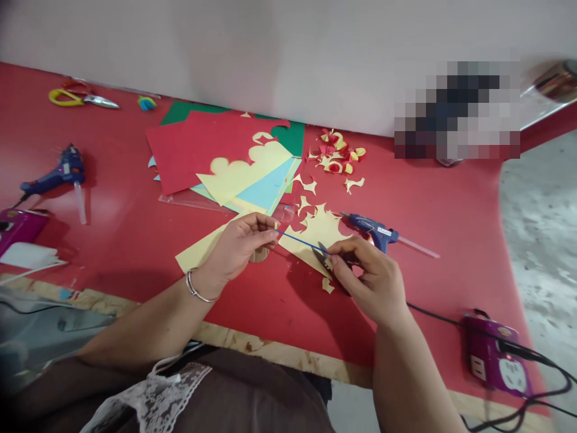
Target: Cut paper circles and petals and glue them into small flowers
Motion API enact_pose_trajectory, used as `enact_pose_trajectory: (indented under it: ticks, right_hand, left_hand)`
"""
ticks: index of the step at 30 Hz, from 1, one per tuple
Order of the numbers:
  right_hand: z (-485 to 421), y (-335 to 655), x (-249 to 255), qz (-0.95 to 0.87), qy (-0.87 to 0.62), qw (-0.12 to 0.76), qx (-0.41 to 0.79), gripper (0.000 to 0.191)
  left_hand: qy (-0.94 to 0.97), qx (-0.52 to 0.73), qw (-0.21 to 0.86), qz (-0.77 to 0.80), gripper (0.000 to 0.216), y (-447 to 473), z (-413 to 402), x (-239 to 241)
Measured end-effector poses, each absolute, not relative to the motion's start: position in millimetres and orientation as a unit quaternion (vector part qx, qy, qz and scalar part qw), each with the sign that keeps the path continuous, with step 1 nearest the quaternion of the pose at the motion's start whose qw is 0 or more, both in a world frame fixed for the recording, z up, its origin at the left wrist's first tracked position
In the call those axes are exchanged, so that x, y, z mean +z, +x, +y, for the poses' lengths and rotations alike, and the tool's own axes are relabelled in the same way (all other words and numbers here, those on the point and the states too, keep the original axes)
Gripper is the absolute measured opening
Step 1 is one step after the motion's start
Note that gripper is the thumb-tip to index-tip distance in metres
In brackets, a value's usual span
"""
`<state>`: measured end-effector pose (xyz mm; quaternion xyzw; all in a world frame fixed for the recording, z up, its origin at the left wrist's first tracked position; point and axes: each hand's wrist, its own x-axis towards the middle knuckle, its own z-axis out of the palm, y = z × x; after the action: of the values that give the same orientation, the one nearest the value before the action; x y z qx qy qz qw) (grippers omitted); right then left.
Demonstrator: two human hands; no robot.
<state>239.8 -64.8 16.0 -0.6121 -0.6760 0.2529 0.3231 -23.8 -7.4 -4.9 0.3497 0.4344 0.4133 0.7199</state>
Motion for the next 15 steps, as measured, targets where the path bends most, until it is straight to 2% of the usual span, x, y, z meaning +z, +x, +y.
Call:
enact_pose_trajectory:
  ticks: [12,15]
  right_hand:
    - [-60,244,0,-0.68,-0.607,0.302,0.279,0.014]
    - [-62,244,-1,-0.676,-0.611,0.3,0.28,0.015]
  left_hand:
    - [0.403,0.384,0.726,0.405,0.016,-18,-16,3]
    - [0.4,0.371,0.731,0.41,0.034,-19,-17,4]
